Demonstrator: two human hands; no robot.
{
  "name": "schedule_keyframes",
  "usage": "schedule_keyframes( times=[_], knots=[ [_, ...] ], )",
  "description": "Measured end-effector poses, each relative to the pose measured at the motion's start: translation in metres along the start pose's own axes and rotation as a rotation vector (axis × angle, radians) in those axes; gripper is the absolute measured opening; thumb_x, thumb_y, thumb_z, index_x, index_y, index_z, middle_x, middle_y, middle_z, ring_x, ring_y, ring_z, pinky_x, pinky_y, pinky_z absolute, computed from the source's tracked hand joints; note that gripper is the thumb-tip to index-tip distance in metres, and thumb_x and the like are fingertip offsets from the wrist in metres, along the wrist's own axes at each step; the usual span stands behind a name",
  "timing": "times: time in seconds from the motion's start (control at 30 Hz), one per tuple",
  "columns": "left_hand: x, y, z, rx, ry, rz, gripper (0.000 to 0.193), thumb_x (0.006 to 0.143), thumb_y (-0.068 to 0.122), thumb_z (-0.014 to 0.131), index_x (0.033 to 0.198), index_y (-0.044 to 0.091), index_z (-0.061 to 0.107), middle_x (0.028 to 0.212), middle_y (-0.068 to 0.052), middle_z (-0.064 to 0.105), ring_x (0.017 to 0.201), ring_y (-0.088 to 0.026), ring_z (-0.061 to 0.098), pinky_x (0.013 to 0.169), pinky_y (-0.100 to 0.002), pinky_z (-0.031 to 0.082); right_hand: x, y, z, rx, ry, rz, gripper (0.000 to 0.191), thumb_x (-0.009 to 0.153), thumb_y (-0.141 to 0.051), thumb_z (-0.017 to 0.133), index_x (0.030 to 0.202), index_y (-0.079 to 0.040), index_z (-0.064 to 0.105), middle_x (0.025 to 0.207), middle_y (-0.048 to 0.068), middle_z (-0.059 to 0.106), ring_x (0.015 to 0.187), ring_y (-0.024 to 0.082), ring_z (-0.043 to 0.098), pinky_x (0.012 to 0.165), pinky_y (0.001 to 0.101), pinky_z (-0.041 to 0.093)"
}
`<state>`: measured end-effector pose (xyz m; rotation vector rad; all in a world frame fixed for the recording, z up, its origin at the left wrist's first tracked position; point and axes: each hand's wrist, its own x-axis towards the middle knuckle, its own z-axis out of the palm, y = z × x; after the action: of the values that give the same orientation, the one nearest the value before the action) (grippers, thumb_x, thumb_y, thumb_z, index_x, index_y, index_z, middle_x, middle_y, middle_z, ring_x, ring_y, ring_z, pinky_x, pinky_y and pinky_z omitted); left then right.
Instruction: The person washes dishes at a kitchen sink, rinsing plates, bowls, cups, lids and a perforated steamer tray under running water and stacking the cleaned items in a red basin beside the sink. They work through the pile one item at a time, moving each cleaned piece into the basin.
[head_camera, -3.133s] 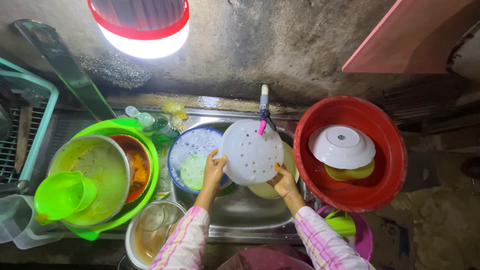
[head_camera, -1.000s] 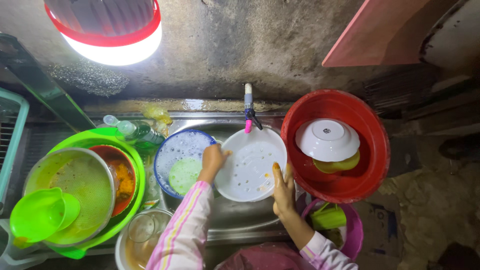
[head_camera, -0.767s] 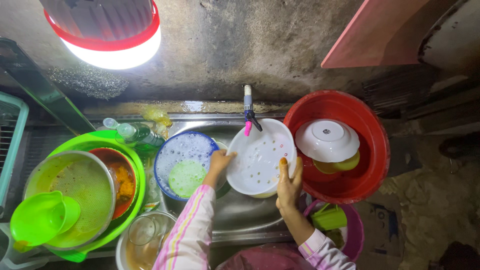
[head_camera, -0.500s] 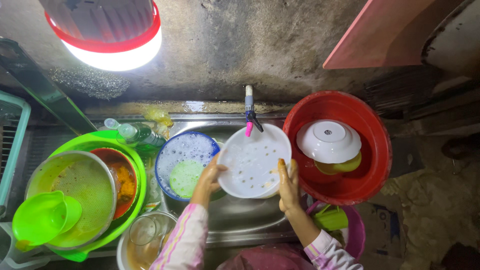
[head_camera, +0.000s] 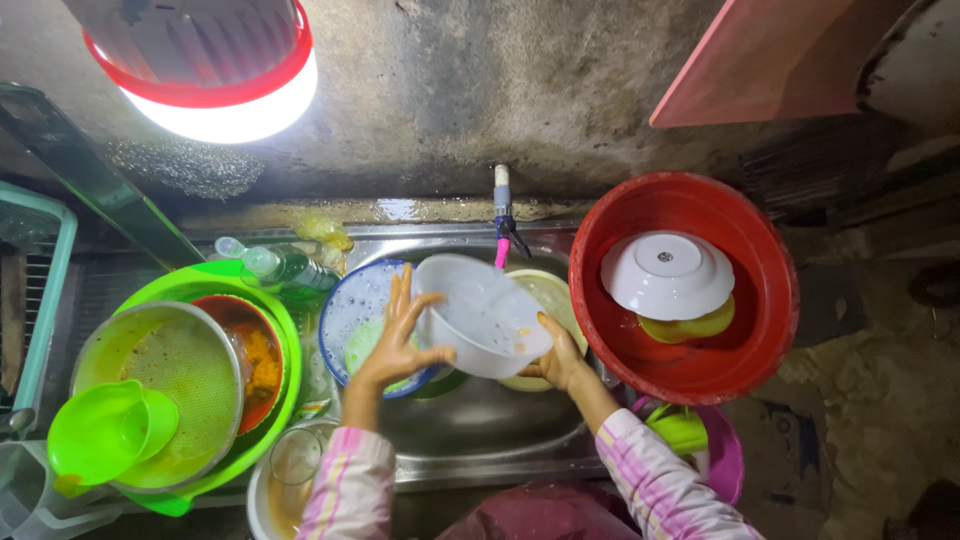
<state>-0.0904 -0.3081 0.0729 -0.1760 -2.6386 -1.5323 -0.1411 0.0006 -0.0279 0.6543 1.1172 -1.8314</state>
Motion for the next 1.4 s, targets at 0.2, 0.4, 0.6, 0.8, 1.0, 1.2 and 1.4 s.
schedule_keyframes(
  times=[0.2,0.4,0.6,0.8,1.0,1.2,1.4],
  knots=[
    [-0.002,0.027,-0.046,0.023,0.028,-0.093,0.023,0.086,0.026,0.08,0.091,0.005,0.075,0.092,-0.007,0.075,0.089,-0.021,0.069,0.105,-0.054,0.039,-0.008,-0.007,0.012,0.208,-0.402,0.019,0.096,0.089,-0.081,0.038,0.146,-0.005,0.048,0.139,0.02,0.059,0.117,0.037,0.063,0.094,0.0538,0.056],
    [-0.019,0.002,-0.084,-0.527,0.377,-0.635,0.024,0.102,0.024,0.064,0.096,0.002,0.07,0.071,-0.004,0.062,0.056,-0.012,0.054,0.052,-0.028,0.045,0.046,0.009,-0.01,-0.041,0.434,-0.124,0.067,0.098,-0.057,0.053,0.141,-0.005,0.057,0.133,0.014,0.062,0.122,0.028,0.058,0.103,0.045,0.047],
    [-0.024,-0.037,-0.093,-0.732,0.494,-0.671,0.02,0.103,0.02,0.06,0.108,0.002,0.07,0.081,0.0,0.067,0.063,-0.008,0.059,0.057,-0.024,0.049,0.057,0.01,0.064,0.327,-0.42,0.266,0.045,0.103,-0.026,0.049,0.129,0.01,0.059,0.129,0.026,0.065,0.121,0.04,0.063,0.109,0.0499,0.051],
    [-0.001,-0.053,-0.083,-0.85,0.413,-0.632,0.022,0.103,0.02,0.061,0.107,-0.001,0.067,0.078,-0.004,0.066,0.059,-0.013,0.059,0.055,-0.028,0.05,0.044,-0.002,0.129,-0.003,-0.363,-0.316,0.038,0.099,-0.017,0.052,0.131,0.001,0.061,0.131,0.015,0.066,0.12,0.032,0.063,0.108,0.0481,0.049],
    [0.0,-0.048,-0.084,-0.826,0.46,-0.642,0.025,0.102,0.019,0.06,0.113,-0.002,0.069,0.081,-0.003,0.068,0.063,-0.011,0.061,0.058,-0.026,0.051,0.061,0.024,0.048,-0.148,0.229,-0.25,0.036,0.103,-0.024,0.053,0.131,-0.003,0.062,0.127,0.014,0.066,0.115,0.026,0.061,0.099,0.0391,0.048],
    [0.002,-0.053,-0.072,-0.839,0.547,-0.511,0.022,0.104,0.014,0.062,0.116,-0.002,0.069,0.093,-0.003,0.07,0.075,-0.01,0.062,0.068,-0.024,0.052,0.069,0.023,0.057,0.215,-0.499,0.083,0.045,0.103,-0.028,0.049,0.141,-0.004,0.052,0.139,0.015,0.06,0.126,0.032,0.06,0.106,0.0481,0.047],
    [-0.002,-0.092,-0.055,-1.027,0.655,-0.567,0.02,0.105,0.015,0.063,0.115,-0.003,0.065,0.09,-0.007,0.067,0.071,-0.016,0.062,0.065,-0.031,0.053,0.046,0.002,0.066,-0.117,0.028,-0.146,0.054,0.099,-0.035,0.054,0.151,-0.026,0.04,0.142,-0.001,0.053,0.126,0.019,0.056,0.1,0.0511,0.046]
  ],
)
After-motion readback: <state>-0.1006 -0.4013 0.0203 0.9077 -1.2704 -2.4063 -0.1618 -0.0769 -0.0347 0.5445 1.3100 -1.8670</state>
